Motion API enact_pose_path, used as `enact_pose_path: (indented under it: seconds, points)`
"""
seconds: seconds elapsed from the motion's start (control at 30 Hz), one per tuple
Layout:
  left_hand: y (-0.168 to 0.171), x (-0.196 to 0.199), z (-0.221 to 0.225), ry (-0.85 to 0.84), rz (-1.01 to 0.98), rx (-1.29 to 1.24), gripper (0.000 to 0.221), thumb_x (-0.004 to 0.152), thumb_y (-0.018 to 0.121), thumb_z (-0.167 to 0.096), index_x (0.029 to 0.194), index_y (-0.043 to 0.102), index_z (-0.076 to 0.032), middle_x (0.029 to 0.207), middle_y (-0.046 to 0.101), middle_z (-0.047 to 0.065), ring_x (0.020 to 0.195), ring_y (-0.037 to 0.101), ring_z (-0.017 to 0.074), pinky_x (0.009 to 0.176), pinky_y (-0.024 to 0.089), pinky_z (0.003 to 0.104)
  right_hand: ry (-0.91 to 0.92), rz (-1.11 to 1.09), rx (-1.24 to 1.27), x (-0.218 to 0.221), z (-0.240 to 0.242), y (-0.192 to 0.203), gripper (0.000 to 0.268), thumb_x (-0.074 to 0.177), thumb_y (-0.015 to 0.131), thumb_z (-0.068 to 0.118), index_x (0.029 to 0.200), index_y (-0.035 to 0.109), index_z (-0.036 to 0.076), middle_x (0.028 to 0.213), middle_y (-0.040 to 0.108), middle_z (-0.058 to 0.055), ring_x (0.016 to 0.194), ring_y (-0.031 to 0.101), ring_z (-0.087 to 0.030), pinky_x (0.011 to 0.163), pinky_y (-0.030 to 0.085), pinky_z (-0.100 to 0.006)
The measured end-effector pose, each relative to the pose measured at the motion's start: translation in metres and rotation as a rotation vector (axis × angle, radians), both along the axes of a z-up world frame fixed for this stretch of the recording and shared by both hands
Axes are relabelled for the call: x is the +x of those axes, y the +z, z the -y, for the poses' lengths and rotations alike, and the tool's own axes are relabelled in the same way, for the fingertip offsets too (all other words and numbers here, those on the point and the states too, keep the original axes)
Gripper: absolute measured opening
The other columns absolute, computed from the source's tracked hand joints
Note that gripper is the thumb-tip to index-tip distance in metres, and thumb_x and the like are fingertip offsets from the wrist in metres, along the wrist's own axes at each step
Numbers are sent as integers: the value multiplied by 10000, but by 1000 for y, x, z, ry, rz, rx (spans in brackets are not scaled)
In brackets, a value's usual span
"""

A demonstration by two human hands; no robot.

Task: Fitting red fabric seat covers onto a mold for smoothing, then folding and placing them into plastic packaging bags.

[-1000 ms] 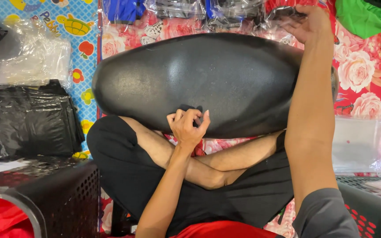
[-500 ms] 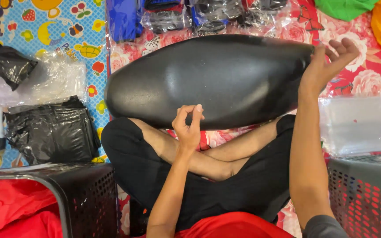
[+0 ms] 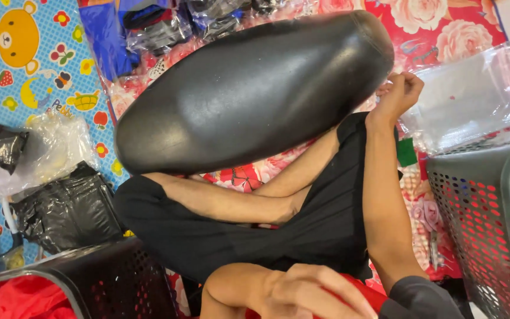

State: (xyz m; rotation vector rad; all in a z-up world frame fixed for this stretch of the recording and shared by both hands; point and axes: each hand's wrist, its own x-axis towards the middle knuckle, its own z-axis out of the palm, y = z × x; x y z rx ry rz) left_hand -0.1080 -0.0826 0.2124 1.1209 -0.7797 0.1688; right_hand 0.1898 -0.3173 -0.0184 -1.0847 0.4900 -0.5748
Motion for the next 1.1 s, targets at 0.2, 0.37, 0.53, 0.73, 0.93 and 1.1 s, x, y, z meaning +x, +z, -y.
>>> enact_pose_path:
  seconds: [0.2, 0.37, 0.53, 0.73, 0.93, 1.1]
  points:
    - [-7, -13, -21, -518, -241, 194, 315, 1071, 433, 27, 1375, 512, 7, 1490, 537, 154, 1347, 606, 278, 1231, 524, 347, 10, 67, -9, -3, 1, -10, 83, 928, 541, 15, 988, 531, 71, 896, 662, -111, 618, 479, -110, 581, 411, -237]
    - [28, 12, 2, -5, 45, 190, 138, 1002, 643, -45, 1137, 665, -27, 1313, 618, 158, 1180, 658, 306, 1111, 592, 440, -8, 54, 142, -4, 8, -3, 111, 870, 572, 8, 947, 518, 67, 850, 587, -103, 610, 444, -138, 604, 429, -280]
    - [37, 13, 44, 547, 168, 10, 131, 932, 738, -58, 1043, 684, -102, 1103, 697, 118, 968, 684, 323, 922, 641, 453, 48, -256, -69, -8, 82, -5, 156, 824, 619, 161, 973, 631, 117, 964, 693, -76, 756, 623, -206, 638, 481, -321]
    - [-79, -80, 170, 916, -275, 1453, 161, 1003, 495, -22, 1033, 631, 59, 959, 684, 121, 852, 672, 201, 880, 528, 213, 239, -537, -1142, -33, 173, -95, 151, 890, 667, 45, 1036, 643, 74, 1174, 554, -164, 1043, 549, -407, 866, 412, -573]
    - [13, -23, 35, 557, -222, 1055, 118, 980, 622, 2, 1086, 647, 48, 1145, 654, 188, 1069, 676, 304, 1043, 576, 347, 266, -409, -1593, -51, 165, -94, 193, 993, 765, 76, 1140, 661, 8, 1297, 536, -215, 1105, 533, -436, 908, 457, -524]
    - [59, 7, 6, 206, -44, 222, 264, 931, 806, 33, 1149, 666, -16, 1335, 634, 244, 1283, 675, 442, 1182, 644, 540, 336, -389, -1584, -66, 161, -68, 157, 1027, 778, 105, 1050, 632, 50, 1223, 550, -181, 1042, 534, -387, 879, 475, -474]
